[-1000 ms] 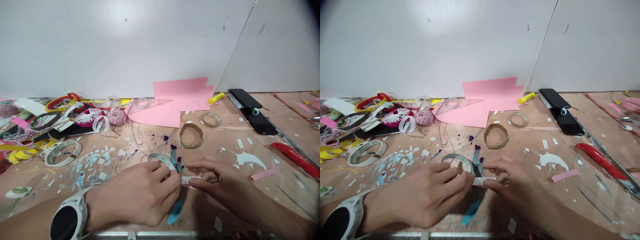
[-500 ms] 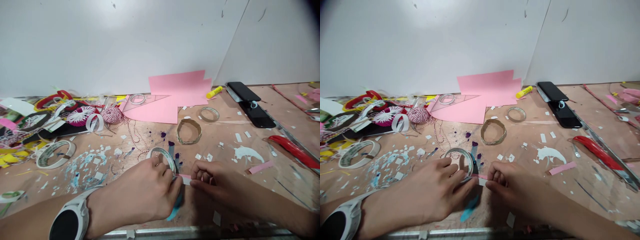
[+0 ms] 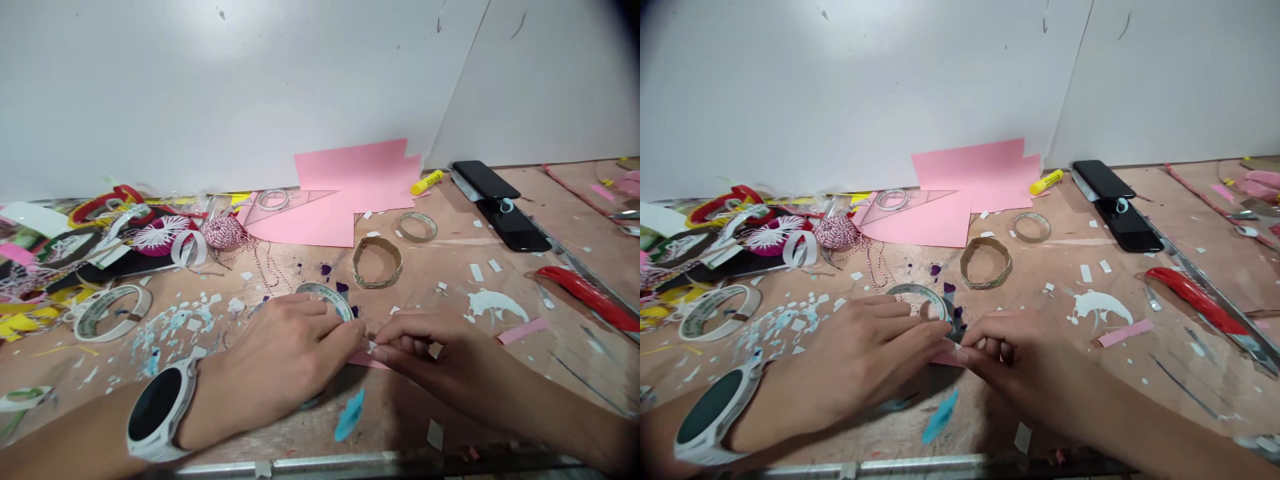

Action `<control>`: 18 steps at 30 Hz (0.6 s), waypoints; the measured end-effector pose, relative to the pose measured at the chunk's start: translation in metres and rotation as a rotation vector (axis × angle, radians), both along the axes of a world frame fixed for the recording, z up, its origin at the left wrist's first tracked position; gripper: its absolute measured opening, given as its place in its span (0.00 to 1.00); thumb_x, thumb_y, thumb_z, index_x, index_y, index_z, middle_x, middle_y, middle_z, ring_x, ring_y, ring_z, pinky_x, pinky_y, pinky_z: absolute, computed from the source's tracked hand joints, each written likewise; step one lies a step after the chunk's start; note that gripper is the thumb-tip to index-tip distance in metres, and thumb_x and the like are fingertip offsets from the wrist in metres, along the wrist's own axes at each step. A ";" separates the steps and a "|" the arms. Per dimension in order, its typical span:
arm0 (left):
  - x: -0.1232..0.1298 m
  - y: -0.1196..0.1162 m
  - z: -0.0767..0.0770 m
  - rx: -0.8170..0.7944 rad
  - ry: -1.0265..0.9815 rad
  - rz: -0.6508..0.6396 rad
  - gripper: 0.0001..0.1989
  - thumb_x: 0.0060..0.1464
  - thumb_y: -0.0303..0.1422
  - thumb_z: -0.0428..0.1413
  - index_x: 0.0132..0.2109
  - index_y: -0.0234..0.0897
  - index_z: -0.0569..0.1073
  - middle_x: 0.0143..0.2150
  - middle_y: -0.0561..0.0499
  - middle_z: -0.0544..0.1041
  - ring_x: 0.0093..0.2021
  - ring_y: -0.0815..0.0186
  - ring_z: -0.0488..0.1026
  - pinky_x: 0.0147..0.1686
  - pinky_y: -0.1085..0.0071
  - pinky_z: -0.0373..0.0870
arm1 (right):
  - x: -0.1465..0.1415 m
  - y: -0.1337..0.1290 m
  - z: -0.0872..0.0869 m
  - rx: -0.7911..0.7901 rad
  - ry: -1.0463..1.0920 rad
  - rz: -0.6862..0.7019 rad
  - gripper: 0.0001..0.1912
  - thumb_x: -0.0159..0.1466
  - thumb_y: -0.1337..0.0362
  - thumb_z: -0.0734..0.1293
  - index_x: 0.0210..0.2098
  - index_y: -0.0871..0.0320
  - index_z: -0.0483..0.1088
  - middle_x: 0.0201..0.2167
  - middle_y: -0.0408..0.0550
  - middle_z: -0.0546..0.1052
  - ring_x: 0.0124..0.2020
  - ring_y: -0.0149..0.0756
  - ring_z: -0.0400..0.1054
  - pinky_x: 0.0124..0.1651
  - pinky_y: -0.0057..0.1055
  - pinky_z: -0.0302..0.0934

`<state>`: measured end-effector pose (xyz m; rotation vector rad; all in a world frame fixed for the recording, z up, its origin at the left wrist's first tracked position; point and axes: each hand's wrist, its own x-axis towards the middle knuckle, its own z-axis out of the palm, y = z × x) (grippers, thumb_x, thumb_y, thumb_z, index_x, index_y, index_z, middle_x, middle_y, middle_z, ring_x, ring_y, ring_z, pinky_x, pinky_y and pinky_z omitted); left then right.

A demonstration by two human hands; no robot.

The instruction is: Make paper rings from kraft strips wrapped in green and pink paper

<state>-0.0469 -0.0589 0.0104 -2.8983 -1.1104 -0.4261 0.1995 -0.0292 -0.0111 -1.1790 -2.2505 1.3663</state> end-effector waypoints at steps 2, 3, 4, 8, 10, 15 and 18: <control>-0.002 0.002 0.002 -0.057 -0.028 0.040 0.07 0.71 0.33 0.51 0.42 0.39 0.70 0.28 0.58 0.71 0.26 0.66 0.66 0.28 0.64 0.58 | -0.001 -0.001 -0.002 0.043 -0.018 -0.005 0.11 0.70 0.55 0.66 0.37 0.51 0.77 0.27 0.37 0.74 0.27 0.30 0.64 0.30 0.28 0.55; -0.002 0.004 0.002 -0.086 -0.044 0.063 0.07 0.72 0.34 0.50 0.43 0.39 0.71 0.29 0.58 0.71 0.27 0.66 0.67 0.28 0.64 0.58 | -0.002 -0.001 -0.003 0.078 -0.022 -0.006 0.10 0.71 0.56 0.66 0.37 0.51 0.77 0.27 0.37 0.74 0.27 0.30 0.64 0.31 0.28 0.55; -0.003 0.005 0.003 -0.107 -0.054 0.084 0.08 0.72 0.35 0.50 0.44 0.39 0.71 0.29 0.58 0.72 0.27 0.66 0.68 0.29 0.64 0.59 | -0.002 -0.001 -0.003 0.123 -0.031 -0.011 0.11 0.71 0.56 0.65 0.37 0.51 0.77 0.26 0.37 0.73 0.27 0.30 0.64 0.31 0.28 0.55; -0.006 0.007 0.003 -0.081 -0.027 0.092 0.08 0.72 0.34 0.50 0.45 0.38 0.72 0.30 0.57 0.73 0.29 0.66 0.68 0.31 0.64 0.60 | -0.006 -0.002 0.000 0.264 -0.093 -0.052 0.12 0.70 0.58 0.65 0.34 0.55 0.76 0.24 0.39 0.70 0.26 0.31 0.63 0.32 0.30 0.56; -0.006 0.007 0.002 -0.021 0.021 0.072 0.05 0.70 0.32 0.53 0.43 0.37 0.71 0.31 0.56 0.72 0.29 0.65 0.67 0.31 0.63 0.60 | -0.007 0.000 0.001 0.254 -0.111 -0.091 0.11 0.70 0.57 0.66 0.35 0.54 0.75 0.24 0.39 0.70 0.27 0.31 0.64 0.32 0.29 0.56; -0.005 0.005 0.002 0.169 0.059 -0.003 0.04 0.68 0.28 0.53 0.43 0.34 0.72 0.31 0.53 0.73 0.29 0.64 0.66 0.30 0.64 0.60 | -0.012 0.004 0.006 0.087 -0.146 -0.132 0.10 0.68 0.53 0.68 0.36 0.52 0.74 0.22 0.36 0.69 0.24 0.31 0.63 0.27 0.28 0.55; -0.004 0.002 0.001 0.223 0.069 -0.013 0.05 0.69 0.28 0.52 0.45 0.33 0.73 0.31 0.53 0.73 0.30 0.63 0.67 0.31 0.63 0.62 | -0.015 0.003 0.007 0.073 -0.169 -0.163 0.08 0.66 0.55 0.70 0.38 0.53 0.74 0.20 0.36 0.69 0.22 0.32 0.63 0.25 0.29 0.54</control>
